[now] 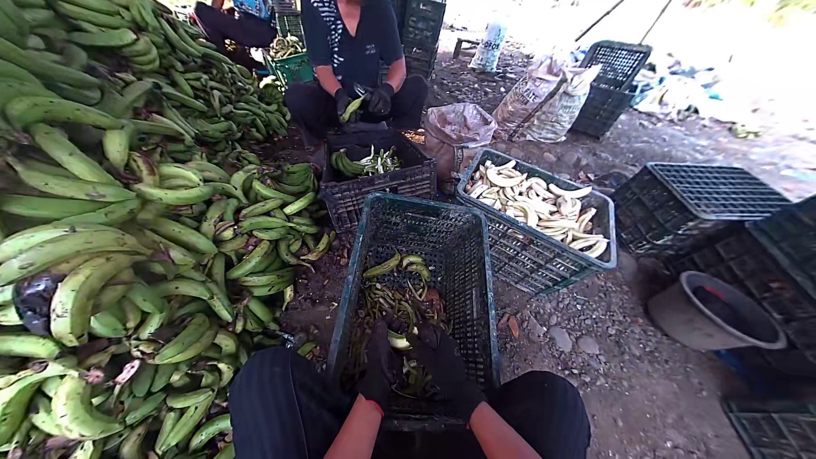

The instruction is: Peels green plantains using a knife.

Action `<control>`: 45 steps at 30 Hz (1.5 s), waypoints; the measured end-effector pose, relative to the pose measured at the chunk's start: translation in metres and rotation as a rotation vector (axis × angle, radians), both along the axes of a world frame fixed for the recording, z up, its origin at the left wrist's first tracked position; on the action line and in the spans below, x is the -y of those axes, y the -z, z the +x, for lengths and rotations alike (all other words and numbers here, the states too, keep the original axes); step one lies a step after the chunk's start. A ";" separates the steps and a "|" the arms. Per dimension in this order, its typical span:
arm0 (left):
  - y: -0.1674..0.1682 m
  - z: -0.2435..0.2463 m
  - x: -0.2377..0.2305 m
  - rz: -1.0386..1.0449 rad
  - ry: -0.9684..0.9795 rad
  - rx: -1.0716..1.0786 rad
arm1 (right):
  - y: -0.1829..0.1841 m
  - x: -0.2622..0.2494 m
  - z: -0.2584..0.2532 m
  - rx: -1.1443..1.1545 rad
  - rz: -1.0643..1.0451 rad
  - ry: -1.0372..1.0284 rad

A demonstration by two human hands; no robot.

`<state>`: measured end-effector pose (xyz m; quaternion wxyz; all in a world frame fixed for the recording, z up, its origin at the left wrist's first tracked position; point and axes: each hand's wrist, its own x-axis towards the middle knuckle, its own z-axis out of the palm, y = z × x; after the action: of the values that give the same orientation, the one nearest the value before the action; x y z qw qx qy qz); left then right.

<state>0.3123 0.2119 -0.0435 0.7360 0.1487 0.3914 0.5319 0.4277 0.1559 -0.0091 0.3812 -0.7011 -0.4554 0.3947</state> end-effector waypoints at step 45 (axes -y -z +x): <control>-0.116 -0.108 -0.106 0.511 0.453 -0.867 | -0.279 -0.215 0.151 0.688 0.306 0.343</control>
<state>0.2041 0.3183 0.0726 0.5439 0.6086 0.4752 0.3285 0.5792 0.3710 0.2700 0.3666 -0.7931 -0.4864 -0.0043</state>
